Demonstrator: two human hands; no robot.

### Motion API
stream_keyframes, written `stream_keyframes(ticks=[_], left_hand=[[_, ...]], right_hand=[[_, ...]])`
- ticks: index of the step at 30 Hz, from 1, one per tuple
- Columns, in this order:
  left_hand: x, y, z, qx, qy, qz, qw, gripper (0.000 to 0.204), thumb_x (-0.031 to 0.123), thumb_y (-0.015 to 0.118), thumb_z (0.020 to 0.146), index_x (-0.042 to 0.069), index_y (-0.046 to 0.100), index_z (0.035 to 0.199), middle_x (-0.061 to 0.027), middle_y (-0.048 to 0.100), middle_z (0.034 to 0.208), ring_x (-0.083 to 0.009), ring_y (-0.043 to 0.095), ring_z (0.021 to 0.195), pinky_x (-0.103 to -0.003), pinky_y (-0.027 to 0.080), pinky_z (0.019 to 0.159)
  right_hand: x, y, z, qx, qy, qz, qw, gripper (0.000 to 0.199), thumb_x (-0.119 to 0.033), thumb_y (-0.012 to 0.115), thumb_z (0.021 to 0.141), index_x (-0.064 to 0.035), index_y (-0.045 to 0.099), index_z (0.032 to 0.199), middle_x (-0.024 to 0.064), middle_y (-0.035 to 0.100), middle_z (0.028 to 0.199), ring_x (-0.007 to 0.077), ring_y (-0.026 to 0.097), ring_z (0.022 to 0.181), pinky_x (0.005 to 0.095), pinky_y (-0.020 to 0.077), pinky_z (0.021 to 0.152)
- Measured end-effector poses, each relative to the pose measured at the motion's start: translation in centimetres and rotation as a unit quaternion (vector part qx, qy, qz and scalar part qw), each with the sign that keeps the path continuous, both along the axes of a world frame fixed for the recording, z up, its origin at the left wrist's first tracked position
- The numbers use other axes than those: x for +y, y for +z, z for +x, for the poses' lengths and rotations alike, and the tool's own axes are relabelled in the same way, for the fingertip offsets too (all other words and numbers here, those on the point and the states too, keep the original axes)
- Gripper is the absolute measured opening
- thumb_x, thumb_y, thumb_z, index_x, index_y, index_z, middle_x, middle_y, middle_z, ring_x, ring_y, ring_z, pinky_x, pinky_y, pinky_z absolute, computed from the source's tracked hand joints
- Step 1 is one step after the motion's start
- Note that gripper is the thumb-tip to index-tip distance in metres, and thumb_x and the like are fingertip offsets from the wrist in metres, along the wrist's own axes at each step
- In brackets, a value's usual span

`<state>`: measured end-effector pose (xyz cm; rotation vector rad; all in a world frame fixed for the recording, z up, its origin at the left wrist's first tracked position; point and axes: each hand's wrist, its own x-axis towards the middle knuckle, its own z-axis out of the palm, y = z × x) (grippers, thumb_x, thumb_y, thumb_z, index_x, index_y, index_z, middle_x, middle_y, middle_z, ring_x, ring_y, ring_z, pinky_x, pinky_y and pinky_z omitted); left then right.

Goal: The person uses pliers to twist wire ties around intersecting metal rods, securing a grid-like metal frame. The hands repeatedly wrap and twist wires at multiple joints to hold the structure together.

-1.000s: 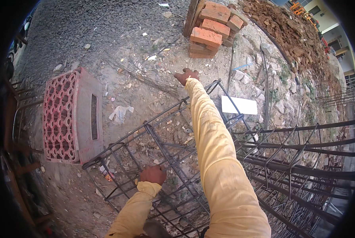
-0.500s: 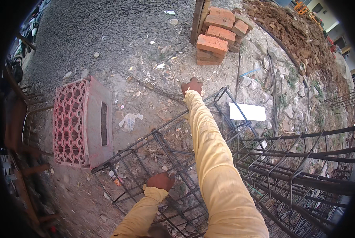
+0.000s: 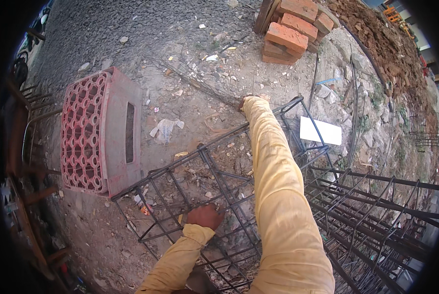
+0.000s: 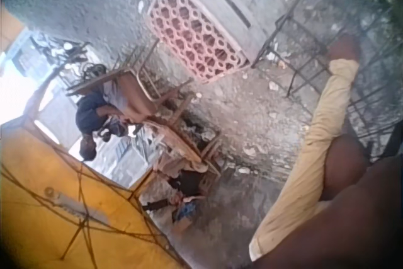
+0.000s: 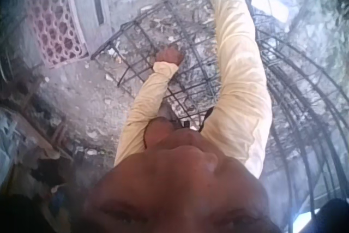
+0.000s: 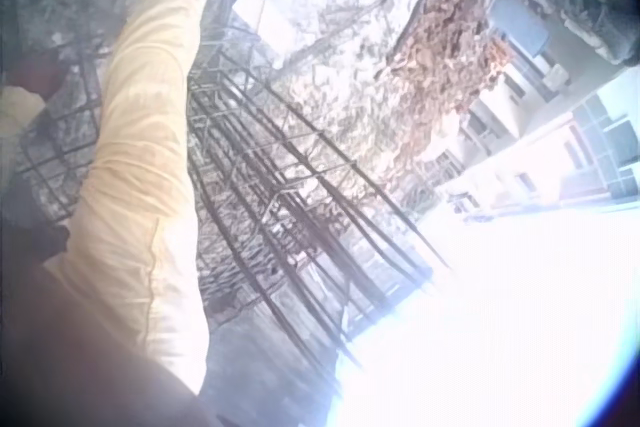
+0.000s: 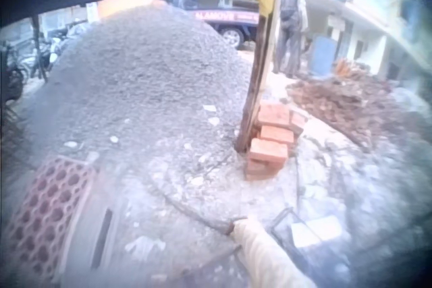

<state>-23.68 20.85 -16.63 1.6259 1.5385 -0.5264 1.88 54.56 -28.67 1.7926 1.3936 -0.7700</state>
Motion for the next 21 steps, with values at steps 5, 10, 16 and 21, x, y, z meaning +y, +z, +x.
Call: stream_keyframes(ticks=[5,10,16,21], left_hand=[[0.2,0.2,0.4,0.005,0.011,0.000,1.000,0.047,0.053,0.056,0.091,0.009,0.072,0.096,-0.0210,0.071,0.087,-0.0392,0.070,0.082,-0.051,0.056,0.072],[0.0,-0.1,-0.2,-0.004,0.012,0.012,1.000,0.045,0.051,0.062,0.086,0.009,0.072,0.096,-0.0206,0.071,0.087,-0.0395,0.070,0.082,-0.051,0.057,0.072],[-0.1,0.2,0.1,-0.003,0.003,0.007,1.000,0.046,0.051,0.062,0.086,0.007,0.072,0.093,-0.0203,0.071,0.085,-0.0392,0.070,0.081,-0.050,0.057,0.074],[0.0,0.4,-0.9,0.014,0.018,0.011,1.000,0.046,0.051,0.063,0.085,0.007,0.073,0.093,-0.0203,0.071,0.086,-0.0388,0.071,0.082,-0.050,0.057,0.073]], right_hand=[[0.5,-2.3,1.7,-0.015,-0.009,-0.009,1.000,0.061,-0.061,0.063,0.086,-0.0290,0.055,0.137,-0.0014,0.050,0.147,0.0293,0.043,0.139,0.0493,0.0320,0.114],[1.2,-3.2,0.7,-0.009,-0.007,-0.003,1.000,0.054,-0.052,0.064,0.086,-0.0282,0.059,0.134,0.0008,0.052,0.146,0.0288,0.043,0.138,0.0473,0.0324,0.114],[1.0,-3.7,2.0,0.074,-0.060,0.152,0.984,0.052,-0.040,0.075,0.079,-0.0051,0.067,0.116,0.0193,0.065,0.123,0.0384,0.063,0.113,0.0462,0.0498,0.094],[-0.5,-2.2,-1.2,0.219,-0.175,0.465,0.840,0.033,-0.024,0.066,0.089,0.0072,0.065,0.099,0.0224,0.070,0.091,0.0349,0.069,0.087,0.0398,0.0546,0.073]])
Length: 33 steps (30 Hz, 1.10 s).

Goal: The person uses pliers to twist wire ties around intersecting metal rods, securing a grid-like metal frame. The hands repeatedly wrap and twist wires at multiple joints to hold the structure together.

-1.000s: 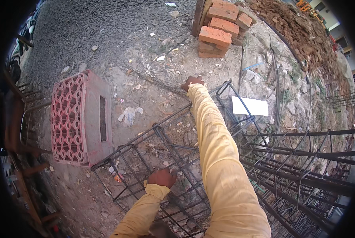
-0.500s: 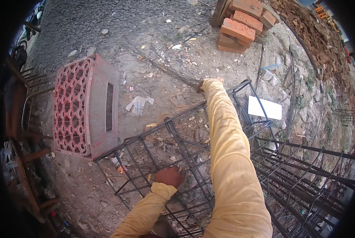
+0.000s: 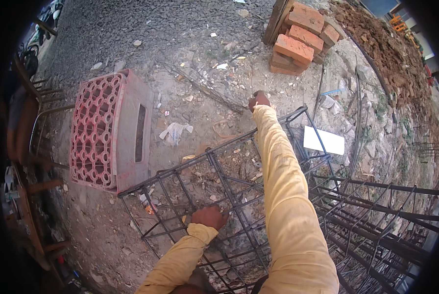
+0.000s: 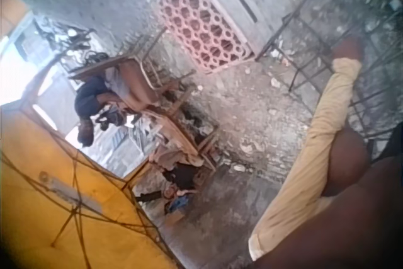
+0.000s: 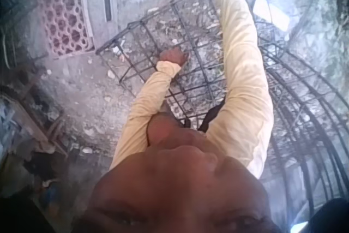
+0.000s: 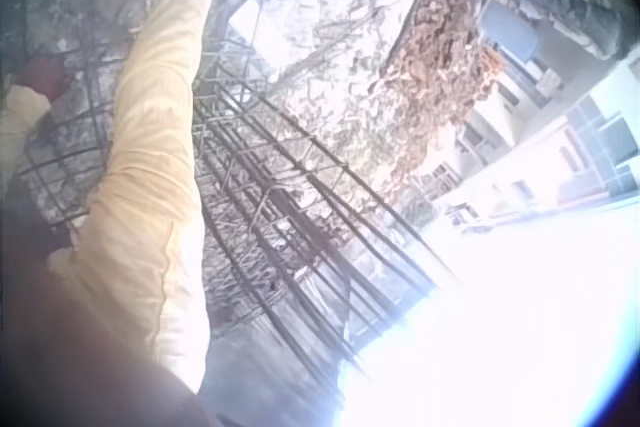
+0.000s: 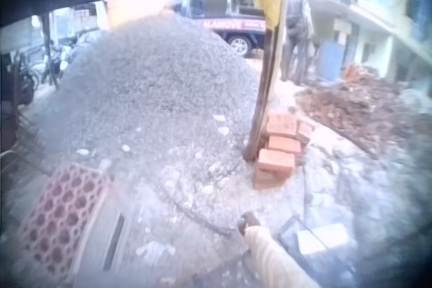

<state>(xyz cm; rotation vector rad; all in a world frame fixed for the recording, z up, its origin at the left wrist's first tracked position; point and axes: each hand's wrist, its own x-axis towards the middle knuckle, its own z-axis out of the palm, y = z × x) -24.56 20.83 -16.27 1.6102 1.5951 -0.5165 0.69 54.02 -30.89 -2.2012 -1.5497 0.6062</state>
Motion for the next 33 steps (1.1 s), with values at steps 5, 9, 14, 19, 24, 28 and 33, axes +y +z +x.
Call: stream_keyframes(ticks=[5,9,14,19,24,28,33], left_hand=[[0.0,0.2,0.0,0.010,0.006,0.006,1.000,0.049,0.053,0.063,0.084,0.006,0.072,0.094,-0.0205,0.071,0.084,-0.0390,0.071,0.081,-0.050,0.057,0.073],[-0.4,0.6,3.5,-0.049,-0.051,0.021,0.997,0.051,0.054,0.062,0.084,0.005,0.072,0.094,-0.0199,0.071,0.084,-0.0387,0.071,0.080,-0.050,0.057,0.071],[-1.0,-0.7,-0.4,-0.018,-0.002,0.049,0.999,0.052,0.054,0.061,0.085,0.004,0.071,0.095,-0.0196,0.071,0.088,-0.0383,0.070,0.083,-0.049,0.056,0.074],[-1.1,0.0,0.9,-0.021,-0.021,0.061,0.998,0.047,0.052,0.065,0.083,0.007,0.073,0.094,-0.0190,0.072,0.092,-0.0369,0.071,0.086,-0.048,0.056,0.075],[-1.4,-0.3,0.4,-0.023,-0.004,0.052,0.998,0.045,0.050,0.065,0.083,0.008,0.074,0.096,-0.0174,0.073,0.097,-0.0367,0.070,0.089,-0.048,0.055,0.077],[-2.0,-1.2,0.1,-0.034,-0.005,0.083,0.996,0.045,0.050,0.064,0.083,0.008,0.074,0.095,-0.0186,0.072,0.100,-0.0375,0.069,0.093,-0.048,0.055,0.079],[-2.4,0.9,0.2,-0.066,-0.006,0.109,0.992,0.050,0.051,0.066,0.080,0.008,0.070,0.104,-0.0184,0.071,0.101,-0.0385,0.068,0.095,-0.048,0.054,0.083]], right_hand=[[0.2,4.9,-2.5,0.323,0.027,-0.030,0.945,0.053,-0.042,0.039,0.102,0.0021,0.066,0.090,0.0131,0.064,0.070,0.0210,0.057,0.058,0.0397,0.0452,0.058],[-0.6,3.6,7.7,0.026,-0.161,0.127,0.978,0.049,-0.036,0.038,0.102,-0.0028,0.062,0.076,0.0182,0.060,0.064,0.0279,0.060,0.059,0.0417,0.0460,0.059],[5.9,26.9,-9.8,-0.151,0.132,0.377,0.904,0.013,-0.015,0.054,0.091,-0.0031,0.055,0.093,0.0182,0.063,0.072,0.0352,0.065,0.070,0.0455,0.0487,0.063],[3.6,45.3,-11.0,-0.147,0.168,0.455,0.862,0.030,-0.025,0.050,0.095,0.0008,0.063,0.105,0.0300,0.063,0.082,0.0443,0.064,0.079,0.0555,0.0461,0.072],[-10.7,45.2,-12.2,0.107,0.027,0.307,0.945,0.049,-0.036,0.039,0.102,0.0014,0.066,0.085,0.0261,0.064,0.074,0.0429,0.062,0.070,0.0482,0.0484,0.074],[-24.3,38.7,-12.3,0.256,0.032,0.114,0.959,0.050,-0.036,0.040,0.101,0.0030,0.063,0.080,0.0190,0.062,0.069,0.0303,0.060,0.068,0.0418,0.0452,0.068],[-41.0,34.9,-6.2,0.128,0.102,-0.162,0.973,0.052,-0.036,0.039,0.100,0.0018,0.068,0.079,0.0227,0.066,0.078,0.0379,0.065,0.081,0.0443,0.0480,0.079]])
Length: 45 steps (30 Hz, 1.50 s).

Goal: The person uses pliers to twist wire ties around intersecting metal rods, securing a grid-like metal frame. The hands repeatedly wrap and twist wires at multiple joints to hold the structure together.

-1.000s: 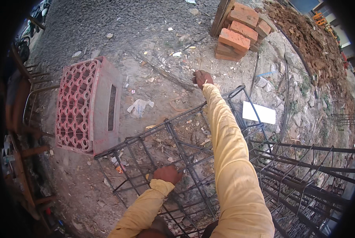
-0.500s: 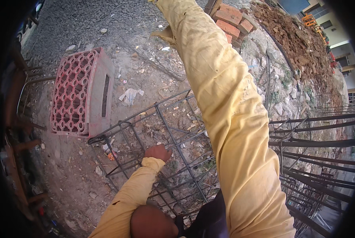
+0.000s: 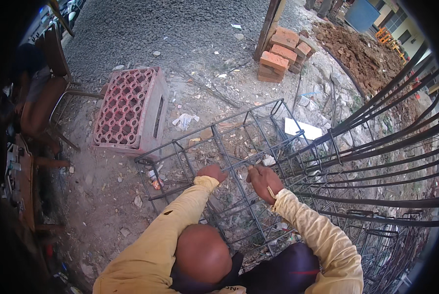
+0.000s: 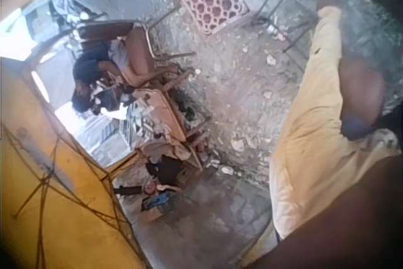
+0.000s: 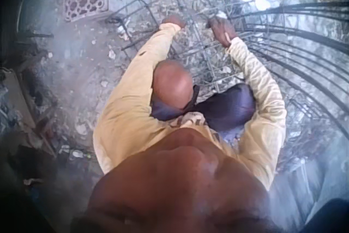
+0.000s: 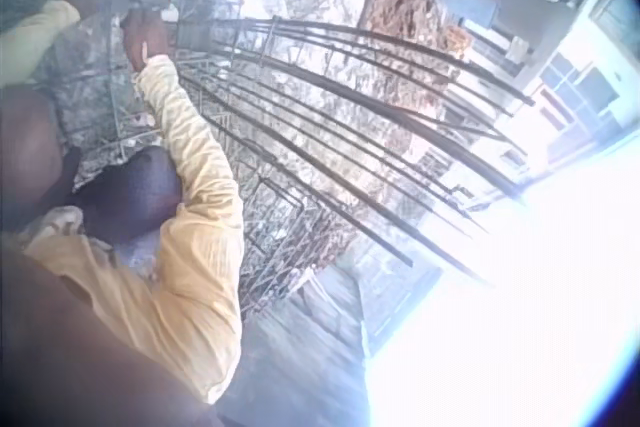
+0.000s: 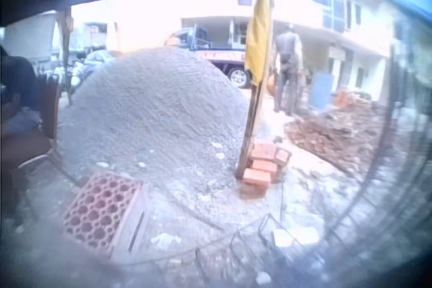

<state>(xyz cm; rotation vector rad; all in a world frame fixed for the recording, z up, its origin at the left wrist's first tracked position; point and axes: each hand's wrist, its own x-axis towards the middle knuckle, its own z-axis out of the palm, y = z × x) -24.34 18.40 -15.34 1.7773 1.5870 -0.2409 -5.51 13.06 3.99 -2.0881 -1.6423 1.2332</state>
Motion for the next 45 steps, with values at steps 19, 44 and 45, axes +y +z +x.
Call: stream_keyframes(ticks=[19,44,45], left_hand=[[-7.5,13.7,6.1,-0.419,-0.109,-0.532,0.728,0.060,0.027,0.061,0.097,0.009,0.036,0.149,-0.0137,0.048,0.142,-0.0221,0.059,0.112,-0.036,0.051,0.090],[-14.0,22.0,23.0,-0.081,-0.613,-0.160,0.769,0.033,0.034,0.053,0.099,0.002,0.062,0.101,-0.0167,0.062,0.086,-0.0347,0.060,0.084,-0.044,0.046,0.075],[-14.9,22.2,24.0,-0.099,-0.612,-0.157,0.768,0.033,0.034,0.053,0.099,0.002,0.061,0.100,-0.0145,0.062,0.083,-0.0309,0.060,0.080,-0.042,0.046,0.072]], right_hand=[[-32.1,4.8,11.9,0.113,-0.104,-0.116,0.981,0.041,-0.038,0.043,0.103,-0.0054,0.068,0.106,0.0154,0.068,0.092,0.0303,0.065,0.088,0.0393,0.0492,0.080],[-38.1,2.4,20.1,-0.274,-0.233,0.146,0.922,0.054,-0.029,0.069,0.085,-0.0068,0.053,0.131,0.0181,0.054,0.130,0.0396,0.052,0.121,0.0605,0.0335,0.105],[-36.0,3.4,19.9,-0.188,-0.197,0.202,0.941,0.060,-0.028,0.070,0.084,-0.0054,0.049,0.135,0.0176,0.051,0.132,0.0380,0.050,0.123,0.0586,0.0328,0.106]])
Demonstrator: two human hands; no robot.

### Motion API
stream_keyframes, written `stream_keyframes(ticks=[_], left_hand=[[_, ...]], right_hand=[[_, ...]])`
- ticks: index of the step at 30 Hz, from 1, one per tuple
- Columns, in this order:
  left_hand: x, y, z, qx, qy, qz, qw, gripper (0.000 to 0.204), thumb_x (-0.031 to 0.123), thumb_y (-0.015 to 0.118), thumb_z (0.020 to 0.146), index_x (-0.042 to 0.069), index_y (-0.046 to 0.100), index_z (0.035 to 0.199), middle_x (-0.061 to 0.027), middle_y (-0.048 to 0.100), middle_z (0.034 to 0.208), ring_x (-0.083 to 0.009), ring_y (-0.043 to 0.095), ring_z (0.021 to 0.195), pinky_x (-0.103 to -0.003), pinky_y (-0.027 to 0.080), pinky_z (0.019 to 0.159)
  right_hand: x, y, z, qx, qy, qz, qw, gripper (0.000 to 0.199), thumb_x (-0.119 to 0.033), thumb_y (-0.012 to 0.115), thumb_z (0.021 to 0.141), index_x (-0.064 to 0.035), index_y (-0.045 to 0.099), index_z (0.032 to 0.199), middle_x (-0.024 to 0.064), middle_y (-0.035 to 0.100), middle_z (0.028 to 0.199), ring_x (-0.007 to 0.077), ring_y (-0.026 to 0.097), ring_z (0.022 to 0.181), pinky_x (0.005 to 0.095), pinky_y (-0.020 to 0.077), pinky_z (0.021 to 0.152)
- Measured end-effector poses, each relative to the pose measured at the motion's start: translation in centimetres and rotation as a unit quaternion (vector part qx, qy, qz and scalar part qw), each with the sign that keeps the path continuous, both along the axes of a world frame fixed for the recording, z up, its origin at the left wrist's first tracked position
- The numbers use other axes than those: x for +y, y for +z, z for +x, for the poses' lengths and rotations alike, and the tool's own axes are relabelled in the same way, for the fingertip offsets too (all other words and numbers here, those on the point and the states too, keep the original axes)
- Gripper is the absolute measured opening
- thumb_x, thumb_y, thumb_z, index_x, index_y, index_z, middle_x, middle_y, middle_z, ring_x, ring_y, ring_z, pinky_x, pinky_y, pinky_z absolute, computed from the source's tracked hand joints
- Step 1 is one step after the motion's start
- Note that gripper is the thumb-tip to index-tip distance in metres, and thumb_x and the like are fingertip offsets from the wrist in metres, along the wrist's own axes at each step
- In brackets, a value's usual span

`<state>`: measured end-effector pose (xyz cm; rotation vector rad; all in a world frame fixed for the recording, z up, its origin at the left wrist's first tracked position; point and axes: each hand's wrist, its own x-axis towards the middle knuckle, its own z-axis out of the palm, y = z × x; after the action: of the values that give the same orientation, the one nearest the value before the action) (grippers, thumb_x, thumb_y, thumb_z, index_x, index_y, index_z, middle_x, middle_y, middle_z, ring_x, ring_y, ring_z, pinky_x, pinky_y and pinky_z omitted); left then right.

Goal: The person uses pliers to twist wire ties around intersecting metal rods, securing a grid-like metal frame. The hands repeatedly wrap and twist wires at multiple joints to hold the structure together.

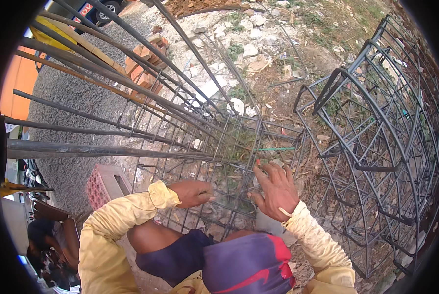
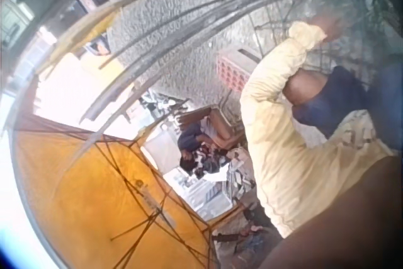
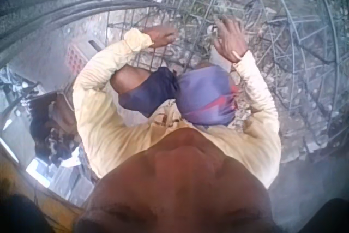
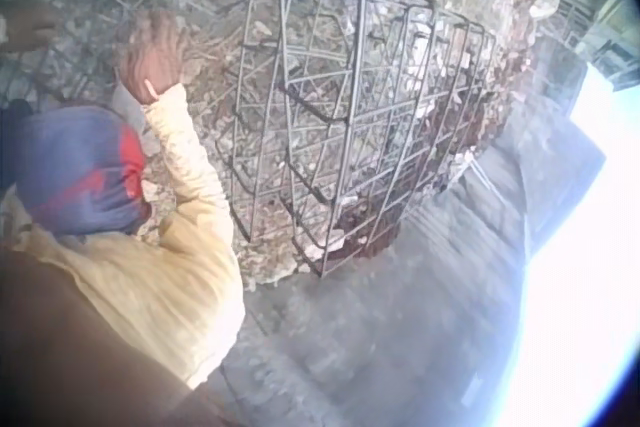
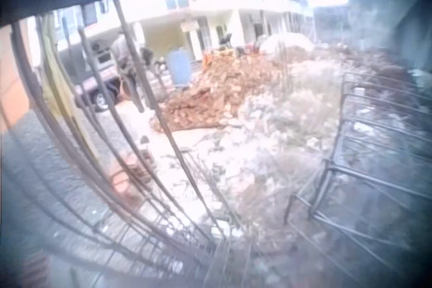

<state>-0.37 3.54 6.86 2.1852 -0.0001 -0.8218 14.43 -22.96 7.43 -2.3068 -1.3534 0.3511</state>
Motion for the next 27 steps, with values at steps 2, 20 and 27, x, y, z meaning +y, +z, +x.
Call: stream_keyframes(ticks=[2,20,27], left_hand=[[-1.4,0.6,2.6,0.056,0.062,-0.112,0.990,0.033,0.034,0.054,0.100,0.002,0.062,0.099,-0.0075,0.058,0.078,-0.0206,0.056,0.073,-0.036,0.044,0.067],[7.2,1.4,-1.0,0.000,0.646,-0.269,0.715,0.058,0.040,0.046,0.103,0.000,0.040,0.145,-0.0189,0.049,0.142,-0.0255,0.049,0.131,-0.037,0.049,0.099],[8.1,-0.1,3.9,-0.007,0.576,-0.354,0.737,0.064,0.044,0.037,0.103,-0.002,0.034,0.147,-0.0199,0.041,0.148,-0.0267,0.039,0.139,-0.044,0.038,0.110]], right_hand=[[2.6,-0.1,-0.6,0.113,0.128,0.069,0.983,0.057,-0.026,0.067,0.088,-0.0041,0.048,0.136,0.0209,0.054,0.130,0.0382,0.054,0.120,0.0503,0.0404,0.103],[5.7,-10.7,8.5,0.438,-0.220,0.112,0.864,0.028,-0.016,0.056,0.096,-0.0074,0.063,0.122,0.0048,0.058,0.068,0.0132,0.052,0.059,0.0303,0.0450,0.060],[12.2,-11.1,9.3,0.474,-0.209,0.162,0.840,0.029,-0.016,0.055,0.096,-0.0064,0.063,0.122,0.0061,0.061,0.069,0.0125,0.058,0.062,0.0316,0.0465,0.060]])
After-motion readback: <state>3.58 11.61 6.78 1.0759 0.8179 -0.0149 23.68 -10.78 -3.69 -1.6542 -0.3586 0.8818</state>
